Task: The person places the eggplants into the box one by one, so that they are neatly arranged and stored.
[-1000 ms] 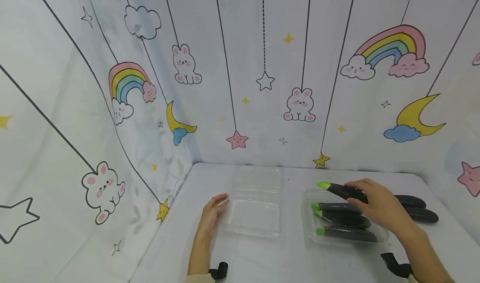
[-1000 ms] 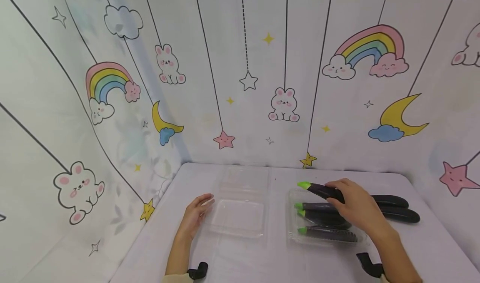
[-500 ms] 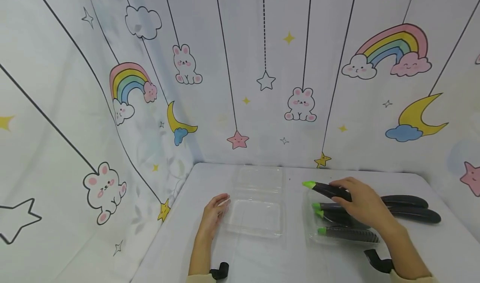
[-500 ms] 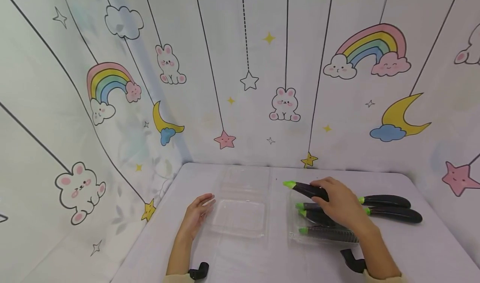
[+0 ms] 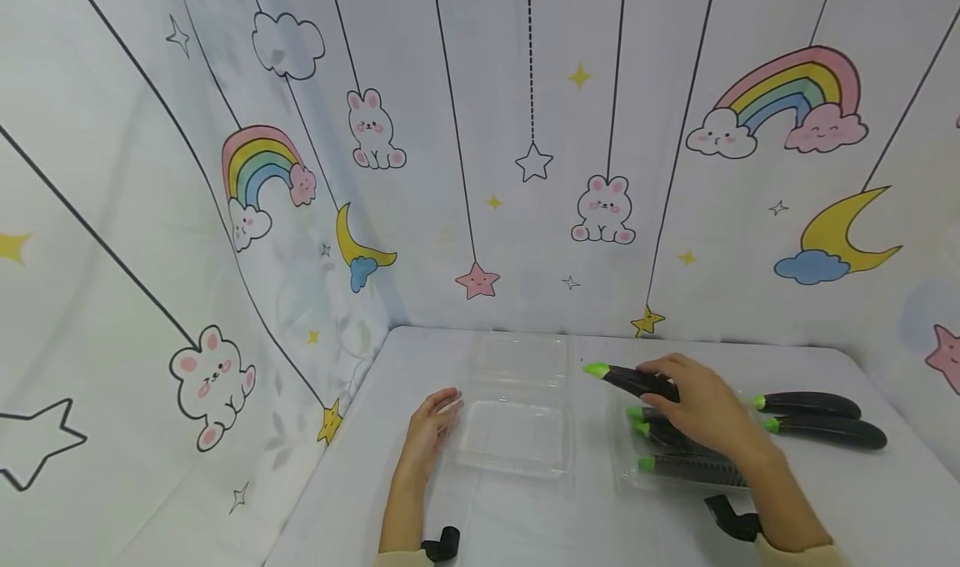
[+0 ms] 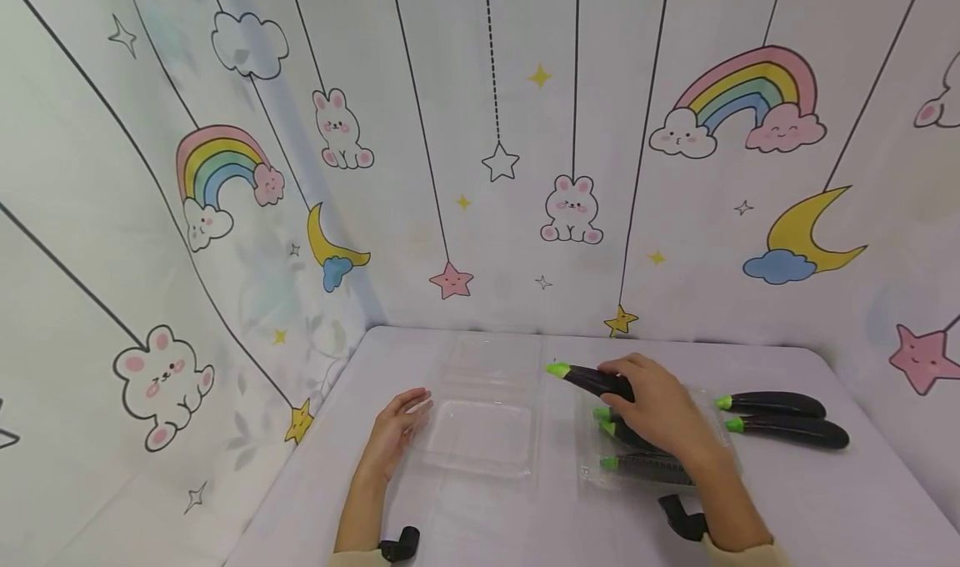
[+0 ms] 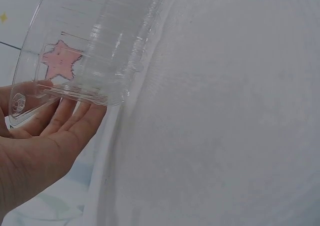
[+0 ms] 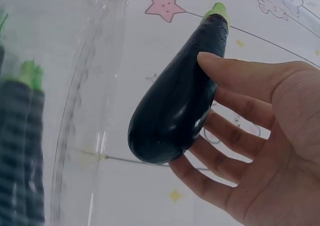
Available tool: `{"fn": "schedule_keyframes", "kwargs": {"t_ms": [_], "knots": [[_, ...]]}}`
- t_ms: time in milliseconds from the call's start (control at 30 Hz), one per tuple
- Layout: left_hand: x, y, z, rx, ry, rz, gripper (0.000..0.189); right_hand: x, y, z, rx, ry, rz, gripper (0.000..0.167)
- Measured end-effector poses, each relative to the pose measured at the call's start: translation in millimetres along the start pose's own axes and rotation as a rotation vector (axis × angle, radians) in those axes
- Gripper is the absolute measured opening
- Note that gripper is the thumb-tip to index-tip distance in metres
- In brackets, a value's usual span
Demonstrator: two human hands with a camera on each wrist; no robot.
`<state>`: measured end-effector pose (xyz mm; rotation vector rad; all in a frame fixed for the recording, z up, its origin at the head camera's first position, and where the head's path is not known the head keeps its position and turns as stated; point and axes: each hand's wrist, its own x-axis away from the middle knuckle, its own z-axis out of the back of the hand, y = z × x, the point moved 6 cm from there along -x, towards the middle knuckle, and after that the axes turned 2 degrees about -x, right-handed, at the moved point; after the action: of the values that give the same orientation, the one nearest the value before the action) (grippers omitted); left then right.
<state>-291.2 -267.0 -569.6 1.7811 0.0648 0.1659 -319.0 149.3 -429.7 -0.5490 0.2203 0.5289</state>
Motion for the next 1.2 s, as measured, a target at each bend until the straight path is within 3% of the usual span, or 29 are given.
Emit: {"fn": "schedule_keyframes", "kwargs": {"t_ms": [700,1200], "knots": [[-0.2,-2.0,-2.6,-0.004,-0.003,-0.005,0.047,-23.4,-28.7,-42.0,-0.053,0.004,0.063,0.042],[1.2,-1.8,-2.3,-0.002,-0.028,-0.01,0.048,-42.7,-57.2,-68.2,-0.04,-0.023,0.056,0.041]]}}
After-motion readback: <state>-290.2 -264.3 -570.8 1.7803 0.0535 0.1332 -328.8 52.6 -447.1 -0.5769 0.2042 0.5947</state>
